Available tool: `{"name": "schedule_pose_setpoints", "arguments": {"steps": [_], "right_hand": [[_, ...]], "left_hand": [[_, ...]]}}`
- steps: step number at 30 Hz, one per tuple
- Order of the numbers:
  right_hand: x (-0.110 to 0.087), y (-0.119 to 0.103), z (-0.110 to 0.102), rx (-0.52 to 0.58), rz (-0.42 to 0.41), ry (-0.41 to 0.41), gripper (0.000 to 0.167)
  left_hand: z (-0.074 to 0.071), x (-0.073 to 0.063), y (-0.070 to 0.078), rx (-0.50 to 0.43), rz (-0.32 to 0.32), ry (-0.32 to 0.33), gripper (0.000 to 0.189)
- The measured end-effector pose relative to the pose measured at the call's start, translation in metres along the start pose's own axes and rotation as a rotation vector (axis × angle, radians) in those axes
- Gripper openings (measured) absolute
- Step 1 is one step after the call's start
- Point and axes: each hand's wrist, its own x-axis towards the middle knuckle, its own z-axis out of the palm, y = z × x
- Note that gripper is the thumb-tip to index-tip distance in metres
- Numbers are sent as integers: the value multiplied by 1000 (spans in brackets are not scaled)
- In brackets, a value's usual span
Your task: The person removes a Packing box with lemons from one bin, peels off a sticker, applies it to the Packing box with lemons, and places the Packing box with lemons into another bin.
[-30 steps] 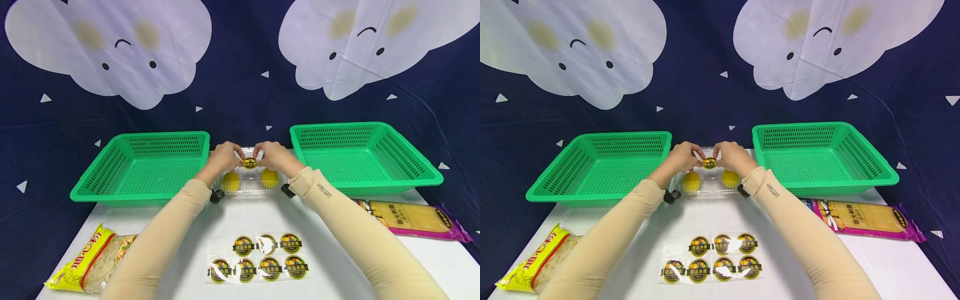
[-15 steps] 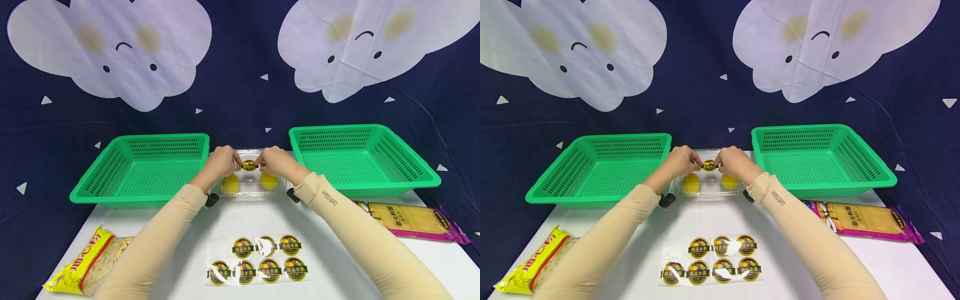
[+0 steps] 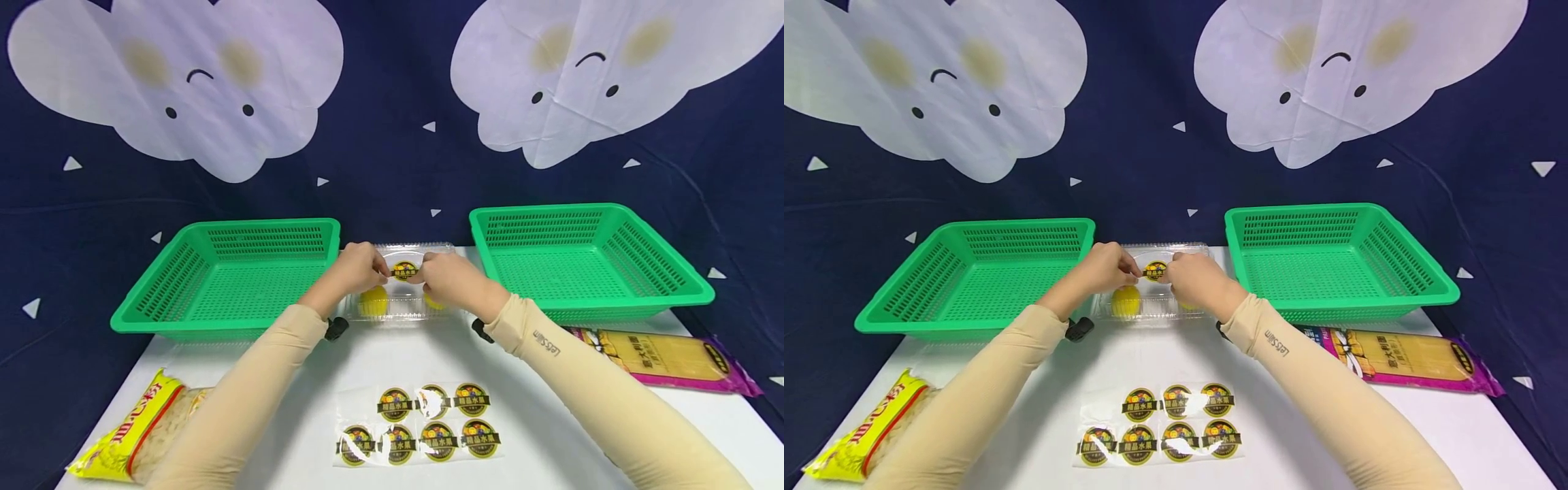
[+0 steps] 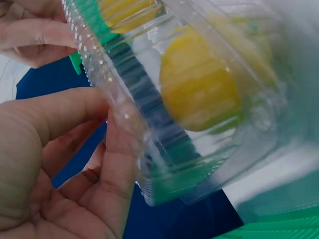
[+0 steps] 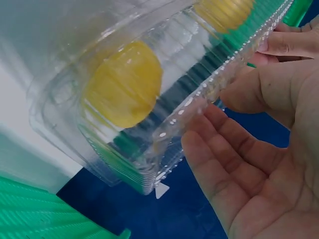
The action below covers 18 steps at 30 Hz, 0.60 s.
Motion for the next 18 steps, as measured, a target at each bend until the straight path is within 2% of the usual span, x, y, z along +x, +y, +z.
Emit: {"name": "schedule_pose_setpoints", "arguments": {"steps": [6, 9, 12, 15, 18], "right_hand": [[-4, -4, 4, -60, -25, 46, 46], [-6, -6, 5, -89, -28, 70, 47], [-6, -7, 5, -102, -6, 55, 47], [-6, -9, 3, -100, 20, 41, 44], [-8, -10, 0, -60, 40, 30, 43]], "left_hand": [[-6, -10, -9, -123, 9, 19, 10], [-12, -18, -11, -133, 24, 66, 14], [-15, -26, -11, -121, 15, 102, 23], [-16, -33, -11, -99, -19, 88, 36], [-16, -40, -10, -90, -63, 30, 47]]}}
